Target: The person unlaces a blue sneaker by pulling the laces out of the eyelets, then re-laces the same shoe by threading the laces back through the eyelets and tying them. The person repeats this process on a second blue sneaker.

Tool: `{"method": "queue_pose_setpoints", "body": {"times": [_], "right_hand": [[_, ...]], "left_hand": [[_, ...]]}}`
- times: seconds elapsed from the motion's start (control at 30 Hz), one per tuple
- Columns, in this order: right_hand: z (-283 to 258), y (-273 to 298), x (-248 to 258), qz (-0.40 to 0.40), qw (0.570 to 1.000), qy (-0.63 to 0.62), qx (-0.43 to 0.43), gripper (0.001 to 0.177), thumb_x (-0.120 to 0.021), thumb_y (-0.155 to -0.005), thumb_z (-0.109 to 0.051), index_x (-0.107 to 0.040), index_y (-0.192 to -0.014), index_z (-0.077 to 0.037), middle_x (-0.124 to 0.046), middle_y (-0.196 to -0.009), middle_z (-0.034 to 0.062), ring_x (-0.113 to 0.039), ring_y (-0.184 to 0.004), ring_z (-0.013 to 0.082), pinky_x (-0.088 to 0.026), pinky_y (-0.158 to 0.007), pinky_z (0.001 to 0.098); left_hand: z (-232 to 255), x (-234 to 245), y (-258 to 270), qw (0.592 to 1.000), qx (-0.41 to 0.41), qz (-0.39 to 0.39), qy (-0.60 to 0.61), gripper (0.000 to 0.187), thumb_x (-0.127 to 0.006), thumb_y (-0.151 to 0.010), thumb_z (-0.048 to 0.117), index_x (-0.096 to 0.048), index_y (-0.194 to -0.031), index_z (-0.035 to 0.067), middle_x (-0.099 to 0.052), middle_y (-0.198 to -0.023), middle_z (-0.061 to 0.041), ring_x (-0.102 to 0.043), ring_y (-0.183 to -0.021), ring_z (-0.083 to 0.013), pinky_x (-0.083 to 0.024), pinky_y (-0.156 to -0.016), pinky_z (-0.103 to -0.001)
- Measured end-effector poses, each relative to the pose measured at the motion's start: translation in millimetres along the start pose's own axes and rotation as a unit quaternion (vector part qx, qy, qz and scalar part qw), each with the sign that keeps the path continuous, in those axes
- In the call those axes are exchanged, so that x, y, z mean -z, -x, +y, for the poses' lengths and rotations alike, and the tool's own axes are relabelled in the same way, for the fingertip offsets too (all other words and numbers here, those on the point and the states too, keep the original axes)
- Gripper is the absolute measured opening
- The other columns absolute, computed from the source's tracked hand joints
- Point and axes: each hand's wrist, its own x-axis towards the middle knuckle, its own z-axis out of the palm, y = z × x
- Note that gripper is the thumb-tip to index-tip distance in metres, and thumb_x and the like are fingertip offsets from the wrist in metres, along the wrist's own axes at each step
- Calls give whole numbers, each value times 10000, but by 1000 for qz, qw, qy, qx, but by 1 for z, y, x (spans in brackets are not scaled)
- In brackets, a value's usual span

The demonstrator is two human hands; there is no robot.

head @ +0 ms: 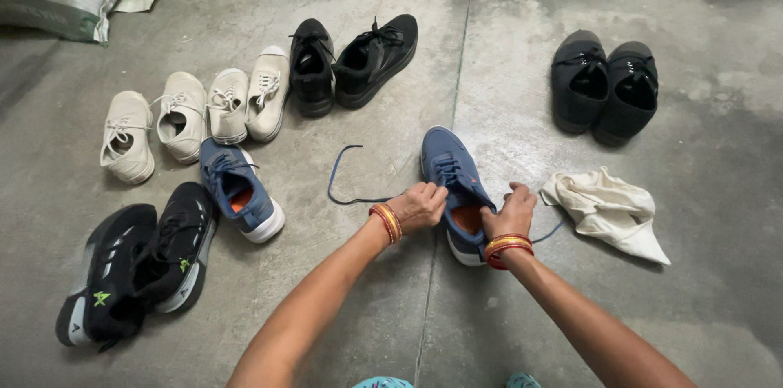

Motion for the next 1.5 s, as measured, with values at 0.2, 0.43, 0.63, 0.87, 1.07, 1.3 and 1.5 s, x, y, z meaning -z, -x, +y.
{"method": "queue_pose_setpoints", "body": {"times": [0.2,0.43,0.63,0.87,1.07,1.3,1.5], "right_hand": [[11,6,-9,32,999,-10,-5,715,-853,-639,-60,-480,-1245,3,-567,-1115,218,-593,-1009,379,-513,-914,446],[1,37,-34,29,998,-41,-41,621,-746,-715,-58,-482,-1274,-2,-563,-1140,223,-595,-999,384,-500,-923,453],[11,36,-26,-2,999,-31,-25,644,-774,-692,-89,-484,-1258,10,-578,-1121,216,-590,-1024,373,-496,-942,449],[9,34,-19,-31,999,-18,-38,606,-762,-711,-114,-514,-1247,21,-588,-1112,229,-586,-1047,382,-491,-959,450],[-1,35,-16,-38,998,-14,-41,601,-755,-721,-121,-509,-1248,27,-554,-1146,253,-592,-1026,396,-495,-949,448],[-1,33,-18,-49,997,-5,-64,615,-761,-716,-119,-509,-1263,9,-545,-1146,245,-599,-993,392,-504,-932,449],[-1,31,-15,-48,998,-4,-43,604,-766,-712,-108,-506,-1242,20,-546,-1148,247,-597,-1006,388,-506,-932,442]], "left_hand": [[-3,-16,-1,999,-30,-32,-26,135,-640,-748,181,-643,-643,97,-556,-778,-39,-585,-722,-191,-454,-590,-301],[-14,-19,-18,985,168,-18,39,38,-668,-808,104,-667,-783,76,-594,-859,-86,-648,-770,-261,-536,-668,-375],[-29,1,-33,827,439,-124,328,128,-771,-680,106,-730,-796,71,-707,-842,-129,-691,-791,-313,-543,-678,-413],[-29,3,-37,563,572,-117,585,161,-773,-863,212,-802,-968,94,-799,-833,-71,-712,-589,-143,-565,-594,-310],[-28,-25,-35,582,592,-141,539,163,-829,-796,214,-837,-927,117,-772,-745,-49,-664,-591,-119,-545,-595,-306],[-33,-55,-34,577,579,-195,542,193,-832,-755,243,-828,-832,66,-780,-763,-109,-720,-664,-176,-575,-663,-332],[-17,-50,-45,876,318,-131,338,121,-698,-762,134,-767,-816,50,-725,-893,-170,-713,-820,-352,-566,-712,-451]]}}
